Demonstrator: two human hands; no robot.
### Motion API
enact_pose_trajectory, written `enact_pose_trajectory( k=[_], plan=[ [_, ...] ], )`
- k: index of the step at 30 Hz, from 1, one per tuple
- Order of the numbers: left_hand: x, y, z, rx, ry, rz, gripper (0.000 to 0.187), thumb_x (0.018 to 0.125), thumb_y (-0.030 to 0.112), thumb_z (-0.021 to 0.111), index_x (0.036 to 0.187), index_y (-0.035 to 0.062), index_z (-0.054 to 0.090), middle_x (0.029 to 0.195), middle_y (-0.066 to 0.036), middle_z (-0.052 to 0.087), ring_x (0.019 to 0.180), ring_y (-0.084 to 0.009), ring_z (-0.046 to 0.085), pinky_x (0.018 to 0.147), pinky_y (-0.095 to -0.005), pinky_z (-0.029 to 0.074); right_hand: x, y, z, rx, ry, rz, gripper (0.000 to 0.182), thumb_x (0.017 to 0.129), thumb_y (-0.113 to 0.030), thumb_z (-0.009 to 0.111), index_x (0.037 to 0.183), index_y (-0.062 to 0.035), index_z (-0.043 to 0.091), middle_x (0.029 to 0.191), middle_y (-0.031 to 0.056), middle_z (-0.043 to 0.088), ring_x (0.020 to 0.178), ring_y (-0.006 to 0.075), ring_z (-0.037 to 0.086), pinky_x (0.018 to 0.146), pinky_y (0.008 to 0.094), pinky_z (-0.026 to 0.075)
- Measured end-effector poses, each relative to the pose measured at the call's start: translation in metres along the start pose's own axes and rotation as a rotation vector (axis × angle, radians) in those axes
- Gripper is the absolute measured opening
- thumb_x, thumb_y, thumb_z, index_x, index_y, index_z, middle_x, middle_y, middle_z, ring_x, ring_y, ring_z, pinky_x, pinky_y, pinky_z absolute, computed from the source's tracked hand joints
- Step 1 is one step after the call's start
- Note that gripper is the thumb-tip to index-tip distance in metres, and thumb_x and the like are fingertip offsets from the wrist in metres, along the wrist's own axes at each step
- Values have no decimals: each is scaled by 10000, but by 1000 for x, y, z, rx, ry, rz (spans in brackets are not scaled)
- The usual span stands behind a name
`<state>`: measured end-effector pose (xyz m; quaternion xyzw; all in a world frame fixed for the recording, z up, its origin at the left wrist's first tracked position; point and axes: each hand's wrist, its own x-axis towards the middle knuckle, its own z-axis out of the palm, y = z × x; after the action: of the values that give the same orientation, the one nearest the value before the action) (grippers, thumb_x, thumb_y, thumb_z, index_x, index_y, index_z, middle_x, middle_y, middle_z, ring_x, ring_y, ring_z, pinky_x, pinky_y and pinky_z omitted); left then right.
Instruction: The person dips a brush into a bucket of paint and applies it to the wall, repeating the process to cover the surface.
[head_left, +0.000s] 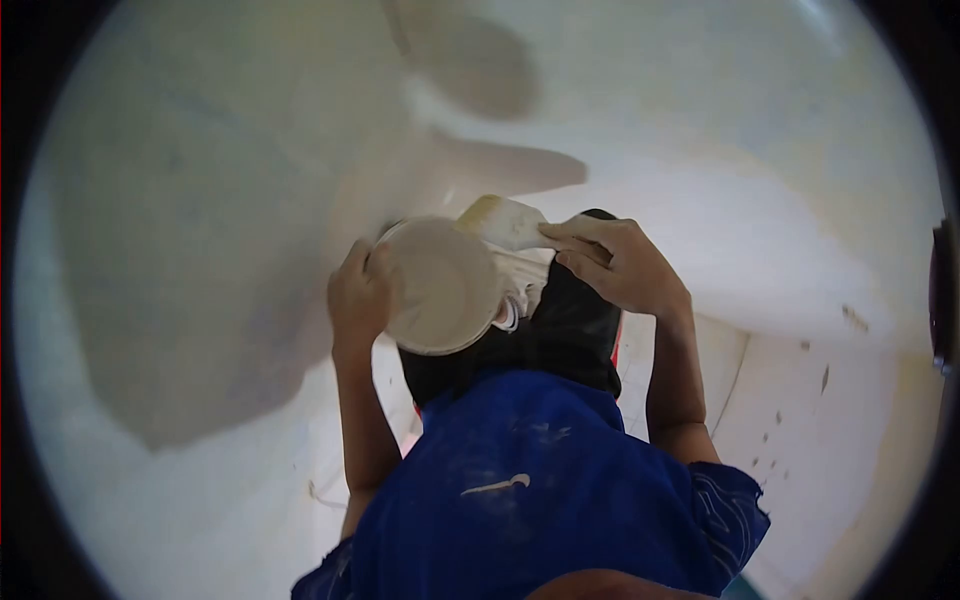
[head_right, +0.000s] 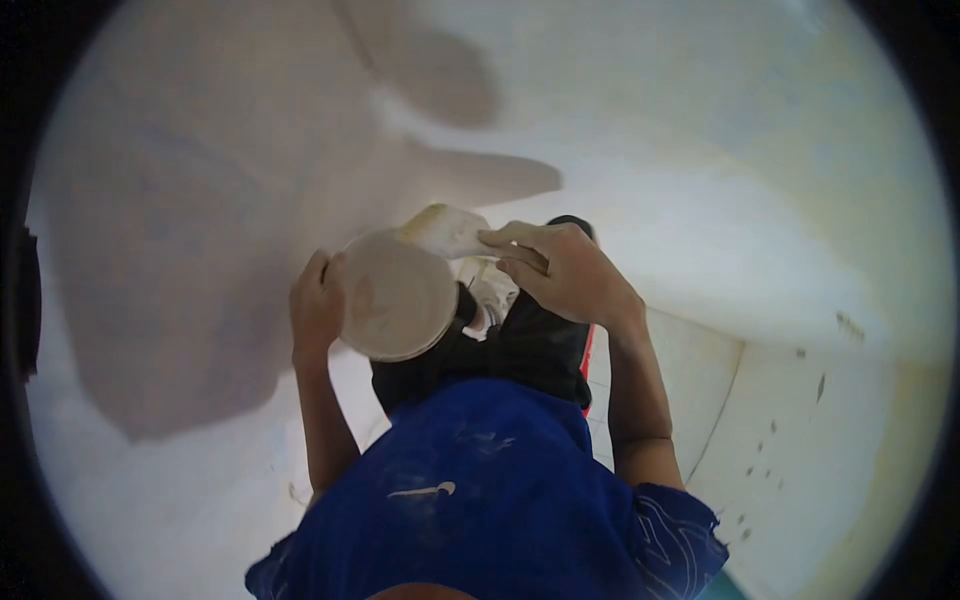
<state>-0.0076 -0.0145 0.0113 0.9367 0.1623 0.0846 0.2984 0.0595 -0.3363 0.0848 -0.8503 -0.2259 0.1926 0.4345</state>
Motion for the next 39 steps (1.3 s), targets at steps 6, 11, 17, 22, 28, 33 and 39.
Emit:
enact_pose_trajectory(
  k=[6,11,17,22,28,33,39],
  plan=[
    [-2,-2,-6,14,-24,-14,317,1001,326,539,895,29,569,800,-258,644,802,-498,617,703,-570,460,51,-11,59,-450,-315,-292,272,918,-144,624,1164,-98,731,906,158,711,852,334,690,764,433,533],
    [-2,0,-7,-21,36,6,360,1001,324,556,825,12,525,690,-254,550,659,-469,542,620,-501,421,90,-9,106,-871,-578,-372,175,878,-132,636,992,-54,745,979,172,719,911,327,713,804,425,579],
    [0,-2,-8,-36,20,-14,358,999,331,561,831,15,545,703,-253,581,678,-467,571,632,-515,427,113,1,141,-860,-578,-483,140,806,-79,664,912,-34,744,946,174,727,919,323,727,798,420,591],
    [0,-6,-6,-42,33,16,356,999,329,567,838,11,552,709,-256,585,678,-469,574,629,-513,427,124,15,156,-856,-518,-541,142,797,-81,661,902,-47,751,919,162,734,899,310,734,790,417,595],
    [1,-5,-5,-68,36,20,353,1002,319,567,831,10,550,712,-259,585,676,-472,571,626,-509,427,127,6,161,-960,-569,-489,155,864,-125,661,971,-113,772,1005,93,755,1008,275,728,813,381,595],
    [1,-4,-7,-58,37,19,359,1002,322,567,828,9,546,707,-256,582,668,-459,566,628,-504,428,131,22,170,-934,-469,-589,170,828,-138,655,955,-101,763,899,131,741,870,283,743,740,413,596],
    [1,-5,-6,-39,26,7,356,1003,321,563,825,12,543,699,-248,575,669,-453,566,626,-496,428,132,23,170,-881,-467,-558,159,826,-126,655,940,-103,763,873,128,744,846,281,745,744,406,595]
  ],
)
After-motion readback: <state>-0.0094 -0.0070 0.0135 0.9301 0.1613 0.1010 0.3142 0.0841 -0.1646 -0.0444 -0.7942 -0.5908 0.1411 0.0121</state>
